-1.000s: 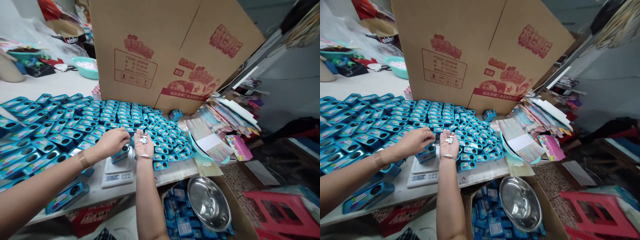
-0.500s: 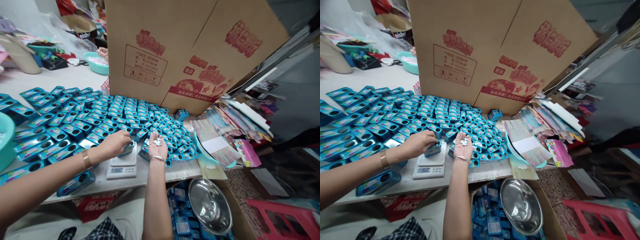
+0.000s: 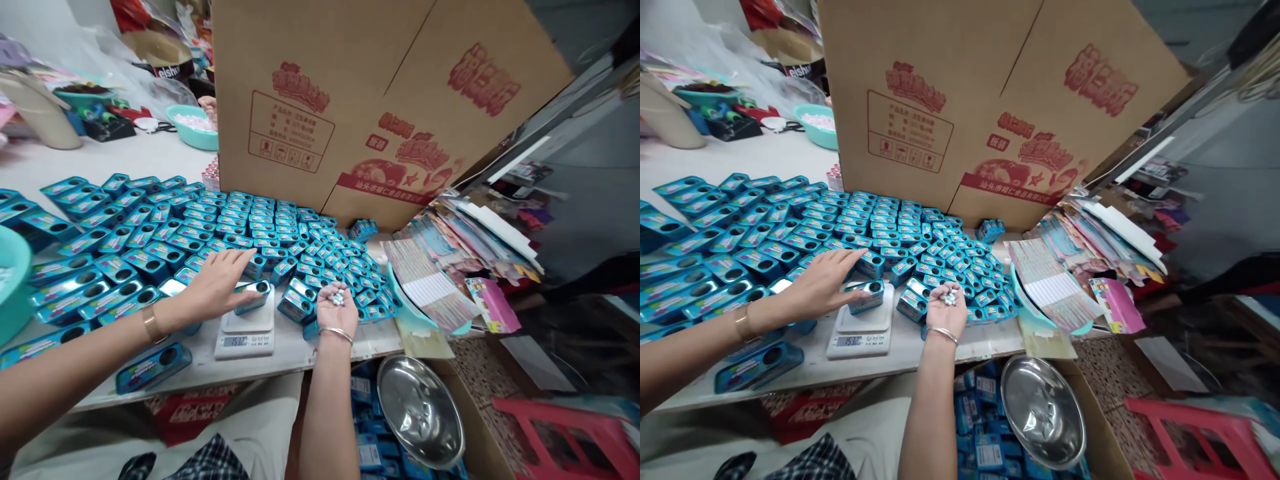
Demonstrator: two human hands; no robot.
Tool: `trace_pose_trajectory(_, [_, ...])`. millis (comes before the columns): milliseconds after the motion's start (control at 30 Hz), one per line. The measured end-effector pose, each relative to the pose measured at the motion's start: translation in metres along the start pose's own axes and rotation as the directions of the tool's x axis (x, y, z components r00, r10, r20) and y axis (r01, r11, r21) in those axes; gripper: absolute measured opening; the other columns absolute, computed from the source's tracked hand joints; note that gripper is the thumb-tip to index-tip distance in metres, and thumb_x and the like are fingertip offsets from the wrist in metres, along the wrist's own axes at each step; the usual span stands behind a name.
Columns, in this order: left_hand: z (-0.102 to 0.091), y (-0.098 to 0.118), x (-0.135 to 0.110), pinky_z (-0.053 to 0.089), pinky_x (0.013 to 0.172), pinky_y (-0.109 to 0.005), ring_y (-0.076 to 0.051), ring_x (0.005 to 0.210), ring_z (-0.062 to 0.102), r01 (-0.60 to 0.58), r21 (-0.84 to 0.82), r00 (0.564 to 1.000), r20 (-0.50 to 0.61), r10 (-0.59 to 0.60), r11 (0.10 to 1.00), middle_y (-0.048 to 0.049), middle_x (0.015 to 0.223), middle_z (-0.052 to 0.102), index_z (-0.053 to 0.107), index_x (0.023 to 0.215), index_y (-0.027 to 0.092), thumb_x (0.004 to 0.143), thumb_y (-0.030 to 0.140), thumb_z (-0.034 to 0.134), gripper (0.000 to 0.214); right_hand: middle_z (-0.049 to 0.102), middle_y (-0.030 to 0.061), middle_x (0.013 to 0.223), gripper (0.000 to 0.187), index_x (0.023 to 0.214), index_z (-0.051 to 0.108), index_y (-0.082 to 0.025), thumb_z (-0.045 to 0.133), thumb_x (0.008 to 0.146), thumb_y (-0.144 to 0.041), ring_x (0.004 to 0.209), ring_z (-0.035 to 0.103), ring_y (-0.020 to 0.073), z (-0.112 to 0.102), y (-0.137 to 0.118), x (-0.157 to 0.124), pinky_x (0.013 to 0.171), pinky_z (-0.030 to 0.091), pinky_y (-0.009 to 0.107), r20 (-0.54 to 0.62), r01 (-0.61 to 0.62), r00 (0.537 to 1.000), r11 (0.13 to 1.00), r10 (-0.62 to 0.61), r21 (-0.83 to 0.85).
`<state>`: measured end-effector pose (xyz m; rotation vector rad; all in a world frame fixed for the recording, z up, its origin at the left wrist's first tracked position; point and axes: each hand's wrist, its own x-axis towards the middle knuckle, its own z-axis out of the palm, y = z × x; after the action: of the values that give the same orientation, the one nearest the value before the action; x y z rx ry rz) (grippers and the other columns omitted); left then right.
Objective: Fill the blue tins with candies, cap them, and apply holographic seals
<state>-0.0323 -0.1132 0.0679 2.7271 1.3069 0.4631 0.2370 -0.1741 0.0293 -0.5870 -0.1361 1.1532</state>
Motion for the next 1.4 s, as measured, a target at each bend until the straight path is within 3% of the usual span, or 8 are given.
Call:
trace_pose_trajectory(167, [0.007, 0.006, 0.001, 0.025, 0.110, -0.061, -0.038, 0.127, 0.046, 0.031, 0.080, 0.999, 0.032, -0.034, 0.996, -0.0224, 0.136, 0.054, 0.035, 0.149, 0.010, 0.080, 0.069, 0.057, 0.094, 0.049, -0.0058, 0.064, 0.015, 0.079, 0.049, -0.019, 0.049, 0.093, -0.019, 0.047, 0.044, 0.0063, -0.008, -0.020, -0.024, 0.046, 0.043, 0.018, -0.089, 0.016, 0.996, 0.990, -0.003, 0.142])
trace_pose_trajectory(333, [0.020, 0.011, 0.001, 0.020, 0.109, -0.069, -0.036, 0.115, 0.054, -0.017, 0.081, 0.989, 0.151, 0.005, 0.997, -0.0187, 0.118, 0.065, 0.036, 0.147, 0.010, 0.085, 0.042, 0.059, 0.073, 0.043, -0.0085, 0.058, 0.016, 0.079, 0.049, -0.020, 0.061, 0.089, -0.022, 0.045, 0.040, 0.0061, -0.024, -0.032, -0.037, 0.043, 0.038, 0.016, -0.068, 0.025, 0.998, 0.991, -0.016, 0.130])
trace_pose_trajectory(600, [0.018, 0.067, -0.004, 0.011, 0.116, -0.062, -0.026, 0.108, 0.057, -0.342, -0.167, 0.919, 0.149, 0.366, 0.925, -0.0068, 0.106, 0.067, 0.063, 0.108, 0.024, 0.076, 0.014, 0.061, 0.034, 0.038, -0.0093, 0.059, 0.018, 0.079, 0.050, -0.020, 0.066, 0.087, -0.022, 0.045, 0.036, 0.0056, -0.057, -0.062, -0.047, 0.042, 0.035, 0.014, -0.016, 0.106, 0.994, 0.993, -0.106, 0.055])
trace_pose_trajectory(733, [0.046, 0.102, 0.002, 0.014, 0.116, -0.061, -0.027, 0.108, 0.056, -0.422, -0.194, 0.882, 0.138, 0.451, 0.885, -0.0065, 0.099, 0.067, 0.062, 0.101, 0.023, 0.077, 0.010, 0.058, 0.028, 0.036, -0.0099, 0.057, 0.020, 0.079, 0.051, -0.020, 0.070, 0.084, -0.023, 0.045, 0.035, 0.0056, -0.071, -0.072, -0.053, 0.042, 0.035, 0.014, -0.021, 0.152, 0.988, 0.987, -0.151, 0.048])
trace_pose_trajectory(933, [0.088, 0.120, 0.014, 0.023, 0.114, -0.061, -0.029, 0.109, 0.055, -0.391, -0.032, 0.916, 0.078, 0.393, 0.920, -0.0118, 0.106, 0.065, 0.061, 0.111, 0.018, 0.077, 0.000, 0.048, 0.041, 0.040, -0.0099, 0.056, 0.019, 0.078, 0.051, -0.020, 0.069, 0.084, -0.020, 0.043, 0.036, 0.0051, -0.086, -0.079, -0.062, 0.039, 0.033, 0.013, -0.105, 0.137, 0.987, 0.981, -0.123, 0.136])
trace_pose_trajectory(1100, [0.043, 0.083, 0.000, 0.027, 0.115, -0.057, -0.033, 0.129, 0.044, -0.254, -0.068, 0.965, -0.084, 0.248, 0.965, -0.0175, 0.136, 0.052, 0.036, 0.143, 0.016, 0.087, 0.032, 0.060, 0.063, 0.042, -0.0094, 0.056, 0.018, 0.080, 0.051, -0.019, 0.068, 0.085, -0.017, 0.043, 0.039, 0.0053, -0.086, -0.076, -0.069, 0.040, 0.035, 0.013, -0.096, 0.068, 0.994, 0.985, -0.054, 0.160])
trace_pose_trajectory(1267, [-0.023, 0.011, -0.083, 0.042, 0.101, -0.052, -0.035, 0.117, 0.052, 0.089, 0.072, 0.990, -0.117, -0.080, 0.993, -0.0148, 0.125, 0.055, 0.036, 0.138, 0.021, 0.088, 0.051, 0.056, 0.062, 0.043, -0.0088, 0.058, 0.016, 0.082, 0.051, -0.019, 0.065, 0.086, -0.014, 0.045, 0.042, 0.0054, -0.075, -0.061, -0.069, 0.041, 0.037, 0.013, -0.075, 0.015, 0.997, 0.975, 0.002, 0.223])
trace_pose_trajectory(1400, [-0.008, -0.013, -0.167, 0.031, 0.104, -0.071, -0.043, 0.111, 0.055, 0.259, 0.226, 0.962, -0.149, -0.229, 0.939, -0.0120, 0.115, 0.061, 0.046, 0.128, 0.032, 0.078, 0.054, 0.061, 0.056, 0.041, -0.0092, 0.058, 0.015, 0.082, 0.050, -0.019, 0.063, 0.089, -0.017, 0.045, 0.040, 0.0058, -0.050, -0.036, -0.061, 0.041, 0.037, 0.014, 0.010, -0.090, 0.996, 0.978, 0.090, 0.191])
